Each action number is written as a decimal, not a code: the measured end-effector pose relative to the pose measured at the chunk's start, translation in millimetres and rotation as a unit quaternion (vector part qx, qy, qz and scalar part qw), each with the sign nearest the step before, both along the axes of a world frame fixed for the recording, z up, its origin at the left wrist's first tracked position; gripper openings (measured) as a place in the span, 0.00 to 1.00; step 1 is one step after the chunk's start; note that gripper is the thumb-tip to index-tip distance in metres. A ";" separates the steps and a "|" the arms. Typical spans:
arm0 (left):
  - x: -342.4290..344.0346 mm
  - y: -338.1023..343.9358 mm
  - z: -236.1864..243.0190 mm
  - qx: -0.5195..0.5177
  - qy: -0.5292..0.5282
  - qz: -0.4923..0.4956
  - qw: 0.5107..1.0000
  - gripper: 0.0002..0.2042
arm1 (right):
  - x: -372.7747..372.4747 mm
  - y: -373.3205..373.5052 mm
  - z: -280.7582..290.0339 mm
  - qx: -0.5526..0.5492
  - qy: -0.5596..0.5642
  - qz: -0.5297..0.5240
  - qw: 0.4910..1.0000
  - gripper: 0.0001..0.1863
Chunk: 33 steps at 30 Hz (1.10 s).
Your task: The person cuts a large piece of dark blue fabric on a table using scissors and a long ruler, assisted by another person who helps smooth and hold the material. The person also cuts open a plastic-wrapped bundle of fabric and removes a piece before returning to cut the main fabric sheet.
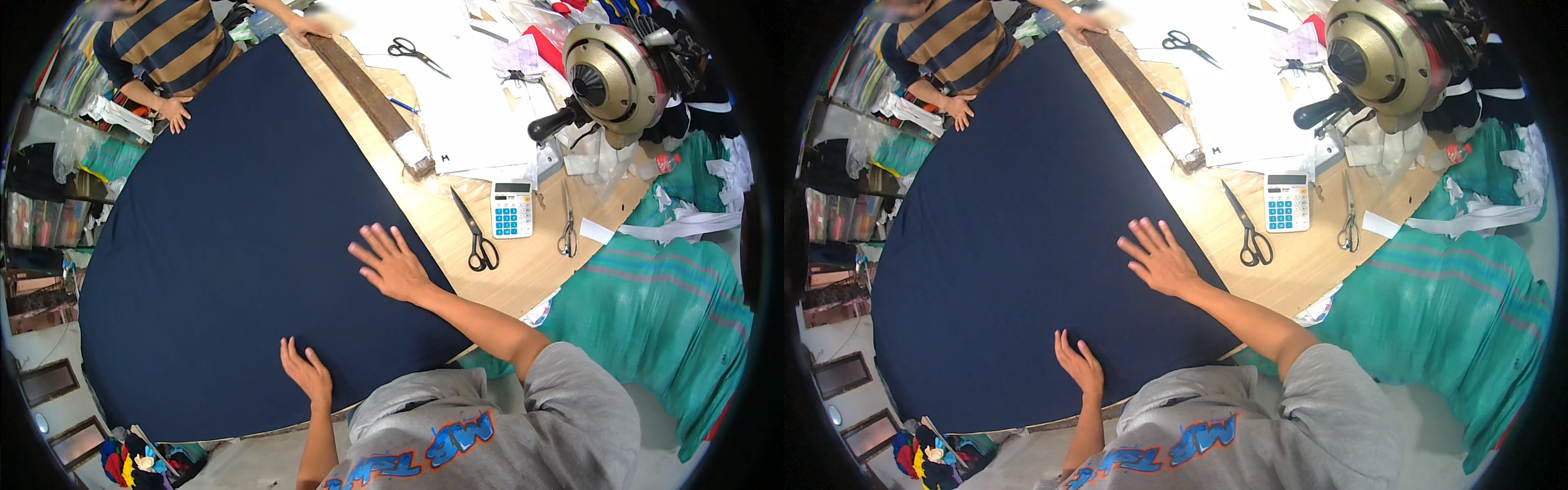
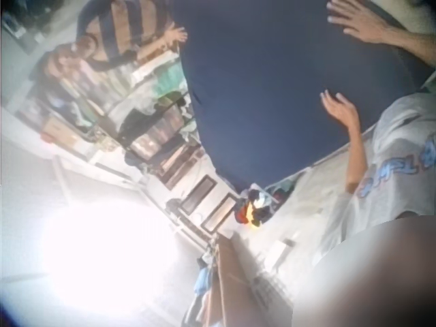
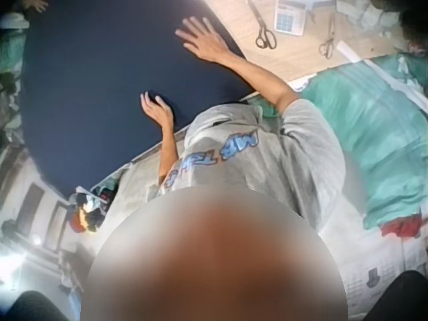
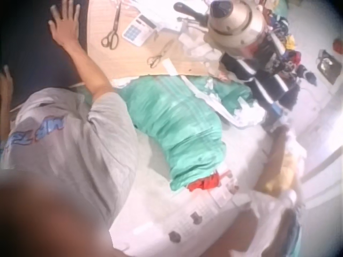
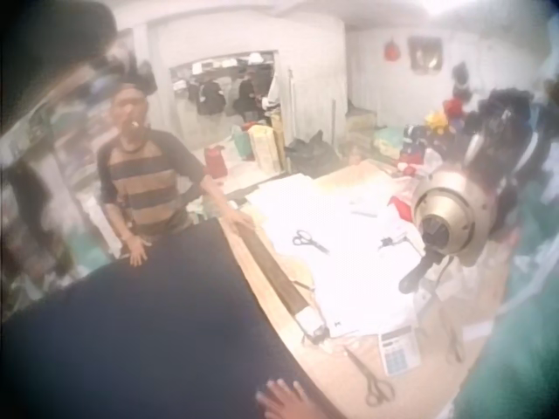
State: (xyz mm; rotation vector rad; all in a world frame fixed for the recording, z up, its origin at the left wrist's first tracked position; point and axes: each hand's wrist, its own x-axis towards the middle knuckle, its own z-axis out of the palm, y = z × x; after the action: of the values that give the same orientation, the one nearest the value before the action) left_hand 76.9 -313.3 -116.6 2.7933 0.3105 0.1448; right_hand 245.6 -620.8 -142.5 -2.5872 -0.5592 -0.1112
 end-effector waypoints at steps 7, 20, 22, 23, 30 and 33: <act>-49.9 23.1 -20.3 0.074 0.066 0.075 0.992 0.28 | 38.7 -28.4 -32.1 -0.011 -0.021 -0.272 0.962 0.31; -56.5 28.1 -10.7 0.029 0.048 0.103 0.993 0.30 | 140.5 -71.2 -3.9 -0.043 -0.081 -0.307 0.947 0.41; -58.2 29.3 -10.6 0.027 0.041 0.106 0.993 0.30 | 156.7 -88.6 -7.9 -0.058 0.005 -0.294 0.954 0.48; -57.4 29.0 -12.5 0.021 0.036 0.103 0.994 0.30 | 166.1 -100.2 -11.5 -0.067 0.047 -0.307 0.948 0.50; -61.3 26.3 -15.6 -0.025 0.022 0.104 0.994 0.31 | 151.2 -95.0 39.0 -0.073 -0.035 -0.243 0.967 0.43; -70.4 32.9 -21.2 -0.004 0.003 0.105 0.994 0.31 | 123.9 -35.0 49.0 -0.077 -0.074 -0.218 0.970 0.41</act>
State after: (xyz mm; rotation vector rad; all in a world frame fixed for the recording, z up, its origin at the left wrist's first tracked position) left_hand 6.4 -280.4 -137.8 2.7474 0.6060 0.1826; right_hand 369.4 -655.9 -93.5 -2.8290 -0.0378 -0.4263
